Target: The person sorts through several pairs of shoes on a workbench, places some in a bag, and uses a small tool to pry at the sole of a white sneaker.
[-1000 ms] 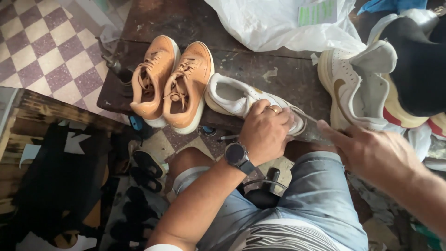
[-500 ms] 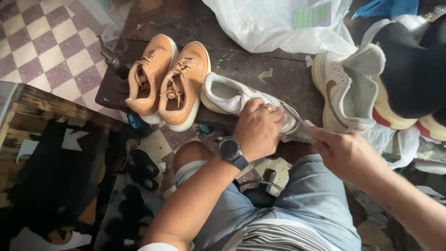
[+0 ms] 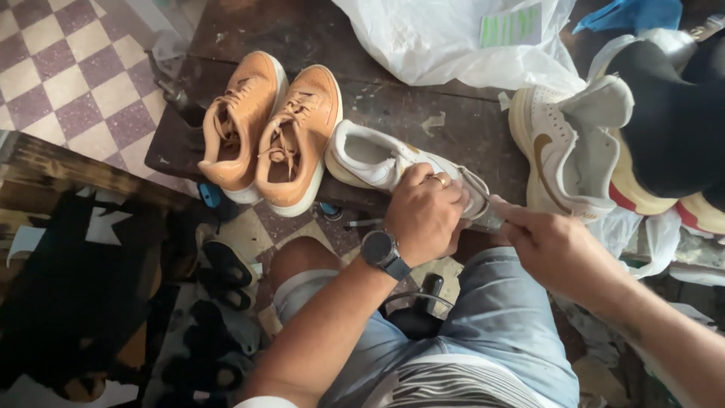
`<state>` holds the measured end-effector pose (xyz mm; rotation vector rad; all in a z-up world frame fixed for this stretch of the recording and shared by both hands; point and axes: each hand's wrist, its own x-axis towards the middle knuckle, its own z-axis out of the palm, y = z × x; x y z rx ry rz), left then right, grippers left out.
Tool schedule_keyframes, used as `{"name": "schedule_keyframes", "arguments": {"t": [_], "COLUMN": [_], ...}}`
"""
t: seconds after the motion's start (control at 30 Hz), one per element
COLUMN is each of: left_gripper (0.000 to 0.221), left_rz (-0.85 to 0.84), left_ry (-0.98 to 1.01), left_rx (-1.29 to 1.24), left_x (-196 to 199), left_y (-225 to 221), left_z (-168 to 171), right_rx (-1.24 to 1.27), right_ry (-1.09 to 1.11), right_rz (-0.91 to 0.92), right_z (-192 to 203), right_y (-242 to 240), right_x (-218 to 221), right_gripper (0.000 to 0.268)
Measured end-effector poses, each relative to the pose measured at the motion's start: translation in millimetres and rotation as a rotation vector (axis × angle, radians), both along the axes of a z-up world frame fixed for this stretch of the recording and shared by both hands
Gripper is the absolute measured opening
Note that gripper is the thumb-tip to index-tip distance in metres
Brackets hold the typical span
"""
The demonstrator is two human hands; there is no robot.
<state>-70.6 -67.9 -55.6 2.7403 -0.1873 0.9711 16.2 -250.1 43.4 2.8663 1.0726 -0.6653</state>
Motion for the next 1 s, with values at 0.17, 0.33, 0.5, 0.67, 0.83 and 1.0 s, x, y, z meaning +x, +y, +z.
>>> {"name": "schedule_keyframes", "arguments": {"t": [0.17, 0.33, 0.5, 0.67, 0.83, 1.0], "left_gripper": [0.012, 0.013, 0.015, 0.015, 0.009, 0.015], "left_rz": [-0.018, -0.038, -0.057, -0.063, -0.100, -0.109], "left_ry": [-0.022, 0.010, -0.002, -0.001, 0.016, -0.006], "left_rx": [0.016, 0.065, 0.014, 0.028, 0.042, 0.017], "left_x": [-0.8, -5.2, -2.8, -3.6, -4.3, -4.2], "left_y": [-0.2, 3.2, 4.1, 3.6, 8.2, 7.8], "left_z": [5.7, 9.3, 12.6, 11.2, 13.0, 14.1], "right_rx": [0.404, 0.074, -0.119, 0.185, 0.047, 0.080], "right_ry": [0.576, -0.301, -0.375, 0.287, -0.539, 0.222], "right_rz": [-0.498, 0.325, 0.334, -0.208, 0.516, -0.205], "right_z": [2.8, -19.0, -13.6, 5.0, -39.7, 2.7], "right_y": [-0.6, -25.1, -9.4, 2.6, -33.8, 3.6], "right_x": [-7.4, 14.1, 10.6, 3.2, 28.7, 13.8], "right_gripper": [0.050, 0.056, 0.062, 0.051, 0.067, 0.044]}}
